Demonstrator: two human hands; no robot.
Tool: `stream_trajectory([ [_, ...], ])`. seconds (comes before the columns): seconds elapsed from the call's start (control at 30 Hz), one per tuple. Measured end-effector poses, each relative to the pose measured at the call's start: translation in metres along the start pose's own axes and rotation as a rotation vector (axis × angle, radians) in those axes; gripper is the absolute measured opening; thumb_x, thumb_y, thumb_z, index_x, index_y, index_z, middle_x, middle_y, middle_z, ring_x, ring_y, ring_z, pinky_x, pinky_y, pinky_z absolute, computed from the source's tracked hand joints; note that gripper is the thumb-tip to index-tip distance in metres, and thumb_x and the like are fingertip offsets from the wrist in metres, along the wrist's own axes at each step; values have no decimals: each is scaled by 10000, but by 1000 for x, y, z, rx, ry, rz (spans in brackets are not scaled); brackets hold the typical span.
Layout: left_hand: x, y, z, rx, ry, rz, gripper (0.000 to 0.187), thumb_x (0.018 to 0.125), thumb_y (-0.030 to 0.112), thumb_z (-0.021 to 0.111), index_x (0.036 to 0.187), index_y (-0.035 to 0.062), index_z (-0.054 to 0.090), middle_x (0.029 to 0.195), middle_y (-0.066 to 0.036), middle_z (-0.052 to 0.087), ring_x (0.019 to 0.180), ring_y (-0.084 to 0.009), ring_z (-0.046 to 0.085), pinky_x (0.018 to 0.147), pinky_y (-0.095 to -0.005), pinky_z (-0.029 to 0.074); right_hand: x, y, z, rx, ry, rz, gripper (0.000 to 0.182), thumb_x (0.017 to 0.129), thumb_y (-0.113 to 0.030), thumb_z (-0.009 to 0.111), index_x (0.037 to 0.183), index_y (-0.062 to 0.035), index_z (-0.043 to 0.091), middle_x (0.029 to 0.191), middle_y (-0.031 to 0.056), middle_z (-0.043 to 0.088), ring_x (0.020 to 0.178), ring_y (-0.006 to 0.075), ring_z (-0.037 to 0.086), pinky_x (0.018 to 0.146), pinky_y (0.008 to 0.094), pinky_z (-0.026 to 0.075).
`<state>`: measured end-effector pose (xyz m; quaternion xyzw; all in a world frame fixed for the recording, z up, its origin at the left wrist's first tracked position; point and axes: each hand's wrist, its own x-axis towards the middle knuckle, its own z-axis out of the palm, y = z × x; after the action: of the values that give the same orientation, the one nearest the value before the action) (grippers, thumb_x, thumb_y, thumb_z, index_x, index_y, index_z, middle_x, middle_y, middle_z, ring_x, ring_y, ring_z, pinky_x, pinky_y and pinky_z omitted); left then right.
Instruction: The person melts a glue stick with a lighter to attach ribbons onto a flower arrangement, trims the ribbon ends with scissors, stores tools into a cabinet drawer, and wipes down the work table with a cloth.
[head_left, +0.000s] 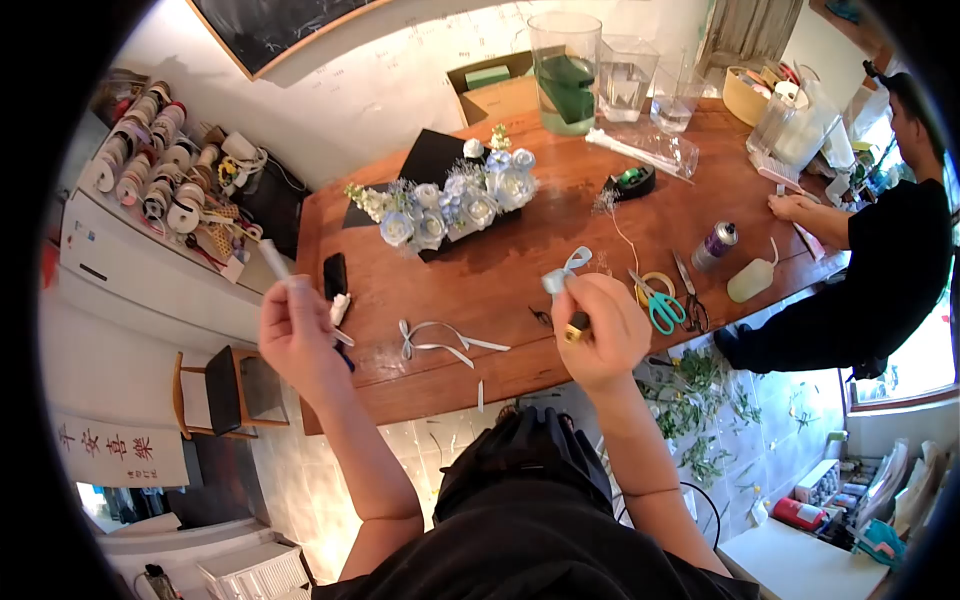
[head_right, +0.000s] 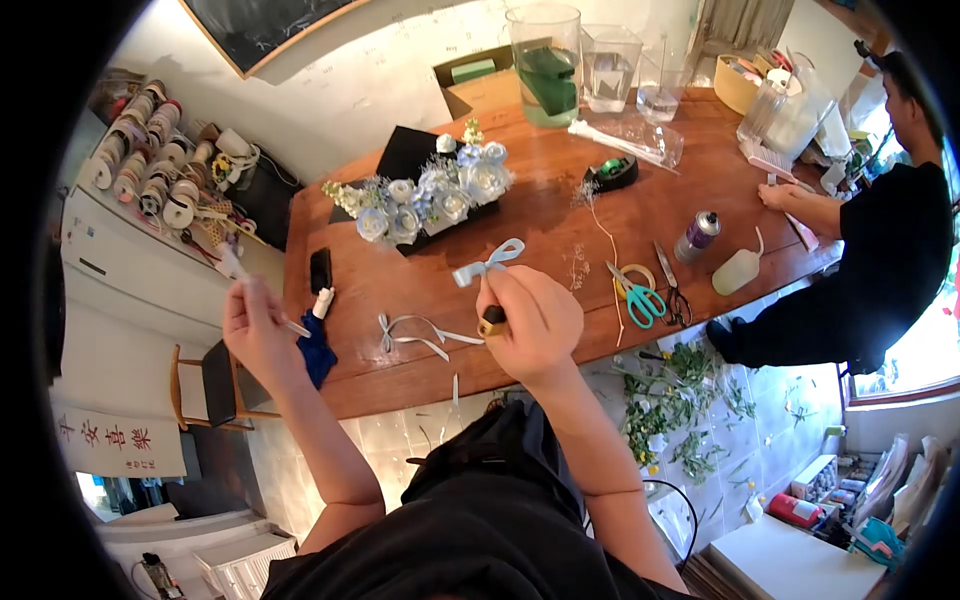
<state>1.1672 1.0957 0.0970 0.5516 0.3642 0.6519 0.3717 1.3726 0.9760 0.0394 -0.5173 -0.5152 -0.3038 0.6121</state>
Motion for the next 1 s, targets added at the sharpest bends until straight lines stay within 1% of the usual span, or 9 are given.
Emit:
stream_trajectory([
  [0.1,-23,4,14,14,-247,-69,69,785,12,639,793,46,579,664,47,516,569,-7,440,490,-176,343,-4,3,8,-64,-149,-62,228,640,74,640,861,35,598,670,99,574,558,230,563,485,290,444],
  [0.2,-44,19,34,-26,-494,-234,174,706,-16,707,847,13,609,661,41,551,603,-21,484,539,-168,387,-8,2,22,-27,-160,-163,260,591,-3,622,849,25,601,713,72,510,532,191,518,452,287,409],
  [0.47,-48,18,31,69,-522,-322,100,763,41,703,798,-17,630,658,-11,613,584,-37,540,520,-171,414,-22,-11,31,42,-210,-242,271,629,-41,638,881,47,592,753,97,550,548,198,529,438,282,394],
  [0.57,-37,19,25,99,-531,-313,90,774,47,698,783,-25,645,656,-20,622,579,-42,549,521,-173,426,-17,-14,29,235,-217,-103,264,658,-23,691,898,27,595,712,74,533,504,173,494,459,263,388],
  [0.67,-14,21,15,104,-592,-281,70,770,30,683,790,-28,648,662,-38,632,579,-63,574,520,-176,437,-11,-10,30,389,-87,186,300,703,-58,747,959,5,603,816,97,573,552,166,498,428,268,357],
  [0.7,-6,22,12,100,-622,-273,63,767,22,675,795,-27,647,666,-46,637,581,-72,586,519,-176,440,-7,-9,30,492,-158,397,361,692,-65,779,1005,-11,609,927,81,588,590,107,476,462,240,357],
  [0.83,23,24,7,122,-694,-227,73,756,23,690,794,-27,652,663,-43,634,592,-74,578,534,-187,442,15,-9,57,929,-395,737,374,738,-41,736,1086,-7,602,1026,43,586,631,36,476,544,188,379],
  [0.97,68,14,1,200,-757,-161,86,749,20,697,799,-34,653,679,-49,632,605,-76,572,552,-194,444,24,9,91,822,-641,739,210,767,-12,696,971,2,649,883,12,625,691,37,527,604,177,414],
  [1.0,83,8,0,200,-756,-147,94,755,27,692,810,-39,656,683,-53,632,625,-80,579,569,-201,455,31,5,104,811,-556,756,90,761,-13,697,839,6,655,741,-7,614,678,39,521,597,194,418],
])
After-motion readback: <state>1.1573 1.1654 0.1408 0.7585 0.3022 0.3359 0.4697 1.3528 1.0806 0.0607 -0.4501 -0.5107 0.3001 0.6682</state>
